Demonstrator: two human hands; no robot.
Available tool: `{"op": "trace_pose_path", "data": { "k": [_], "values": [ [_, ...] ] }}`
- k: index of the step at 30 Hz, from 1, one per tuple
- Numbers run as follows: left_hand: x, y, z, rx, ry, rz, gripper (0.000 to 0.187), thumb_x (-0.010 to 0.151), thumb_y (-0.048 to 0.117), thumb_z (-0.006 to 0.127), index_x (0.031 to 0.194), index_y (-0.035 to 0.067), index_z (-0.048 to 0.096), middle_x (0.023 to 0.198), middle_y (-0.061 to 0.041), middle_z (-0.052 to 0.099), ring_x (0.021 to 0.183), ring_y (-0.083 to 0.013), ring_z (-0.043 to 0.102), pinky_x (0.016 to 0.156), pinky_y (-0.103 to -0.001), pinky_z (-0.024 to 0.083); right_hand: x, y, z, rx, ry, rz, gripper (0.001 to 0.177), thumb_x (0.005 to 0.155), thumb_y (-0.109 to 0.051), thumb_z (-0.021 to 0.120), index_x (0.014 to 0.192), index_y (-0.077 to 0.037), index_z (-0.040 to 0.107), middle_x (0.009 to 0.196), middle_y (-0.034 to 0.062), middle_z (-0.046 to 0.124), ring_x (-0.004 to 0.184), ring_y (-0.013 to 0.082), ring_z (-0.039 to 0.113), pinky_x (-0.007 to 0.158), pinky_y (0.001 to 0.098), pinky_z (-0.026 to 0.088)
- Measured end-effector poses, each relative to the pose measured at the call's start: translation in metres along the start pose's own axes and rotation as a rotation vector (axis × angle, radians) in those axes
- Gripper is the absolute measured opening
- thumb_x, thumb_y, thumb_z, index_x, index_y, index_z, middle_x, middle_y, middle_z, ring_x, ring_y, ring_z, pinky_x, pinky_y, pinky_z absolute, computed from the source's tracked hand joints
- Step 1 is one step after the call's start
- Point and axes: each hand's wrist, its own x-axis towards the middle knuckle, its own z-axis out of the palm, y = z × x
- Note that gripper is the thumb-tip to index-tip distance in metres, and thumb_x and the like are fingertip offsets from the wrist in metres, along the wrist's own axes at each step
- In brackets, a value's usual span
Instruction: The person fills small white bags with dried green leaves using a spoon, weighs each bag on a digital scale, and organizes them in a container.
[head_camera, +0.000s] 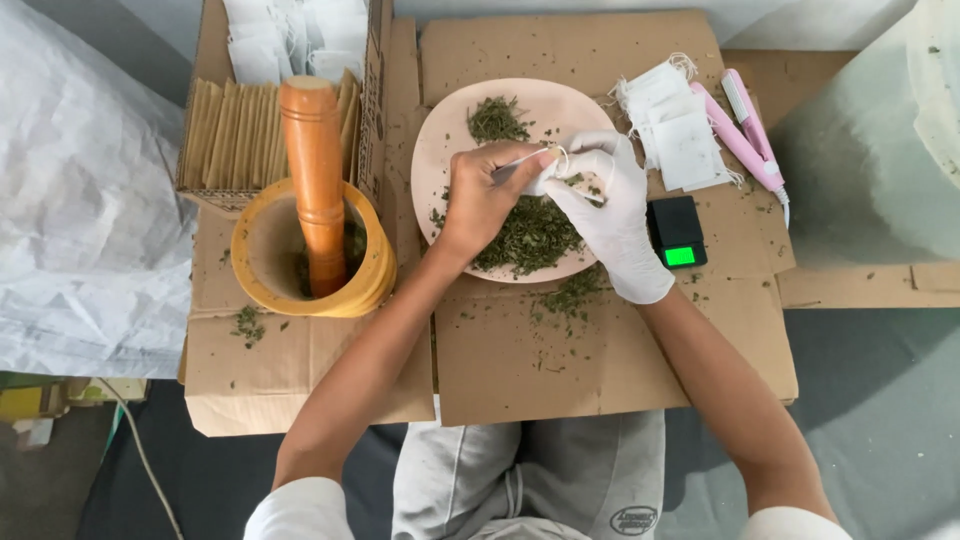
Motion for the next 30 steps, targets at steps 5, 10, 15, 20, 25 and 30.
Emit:
{"op": "trace_pose_path", "data": {
  "k": [5, 10, 15, 20, 25, 30],
  "values": [
    [0.005, 0.002, -0.001, -0.018, 0.031, -0.005, 0.005, 0.101, 0.014, 0.083, 0.101, 0.011, 0.087, 0.090, -0.015, 0.084, 0.099, -0.0237, 0.077, 0.081, -0.042, 0.062, 0.005, -0.002, 0.004, 0.033, -0.003, -0.047, 0.021, 0.093, -0.004, 0.095, 0.104, -0.009, 0.078, 0.125, 0.0154, 0.064, 0.122, 0.0373, 0.068, 0.111, 0.0548, 0.049],
    [0.010, -0.001, -0.006, -0.060, 0.061, -0.011, 0.007, 0.103, 0.020, 0.083, 0.101, 0.017, 0.089, 0.089, -0.009, 0.085, 0.099, -0.0143, 0.073, 0.082, -0.036, 0.062, 0.008, -0.003, 0.001, 0.012, 0.009, -0.044, 0.018, 0.098, -0.002, 0.090, 0.104, -0.008, 0.074, 0.123, 0.0151, 0.065, 0.120, 0.0385, 0.069, 0.107, 0.0545, 0.051],
    [0.011, -0.004, -0.010, -0.039, 0.086, -0.056, 0.007, 0.103, 0.023, 0.083, 0.100, 0.021, 0.089, 0.088, -0.004, 0.085, 0.094, -0.0102, 0.074, 0.084, -0.030, 0.059, 0.007, 0.003, -0.008, 0.022, 0.006, -0.049, 0.014, 0.103, -0.002, 0.086, 0.111, -0.008, 0.076, 0.125, 0.0131, 0.066, 0.122, 0.0354, 0.069, 0.107, 0.0522, 0.052],
    [0.011, -0.007, -0.006, -0.114, 0.118, -0.125, 0.004, 0.098, 0.023, 0.087, 0.097, 0.019, 0.088, 0.087, -0.004, 0.085, 0.095, -0.0057, 0.070, 0.086, -0.027, 0.058, 0.008, -0.007, -0.009, 0.005, 0.015, -0.020, 0.014, 0.109, -0.006, 0.079, 0.118, -0.015, 0.073, 0.126, 0.0082, 0.066, 0.118, 0.0281, 0.067, 0.106, 0.0485, 0.051],
    [0.003, -0.005, -0.003, -0.153, 0.099, -0.129, 0.004, 0.096, 0.020, 0.089, 0.098, 0.016, 0.088, 0.088, -0.006, 0.085, 0.095, -0.0042, 0.065, 0.086, -0.027, 0.057, 0.005, -0.016, 0.002, -0.023, -0.005, -0.033, 0.019, 0.105, -0.006, 0.085, 0.119, -0.014, 0.074, 0.126, 0.0095, 0.067, 0.120, 0.0325, 0.068, 0.107, 0.0476, 0.051],
    [0.004, 0.001, 0.004, -0.177, 0.075, -0.079, 0.006, 0.096, 0.013, 0.088, 0.100, 0.016, 0.088, 0.087, -0.004, 0.084, 0.096, -0.0041, 0.063, 0.084, -0.027, 0.057, 0.000, -0.009, 0.005, -0.066, -0.007, -0.035, 0.021, 0.102, -0.008, 0.087, 0.119, -0.014, 0.076, 0.125, 0.0080, 0.067, 0.118, 0.0311, 0.068, 0.105, 0.0466, 0.051]
  ]
}}
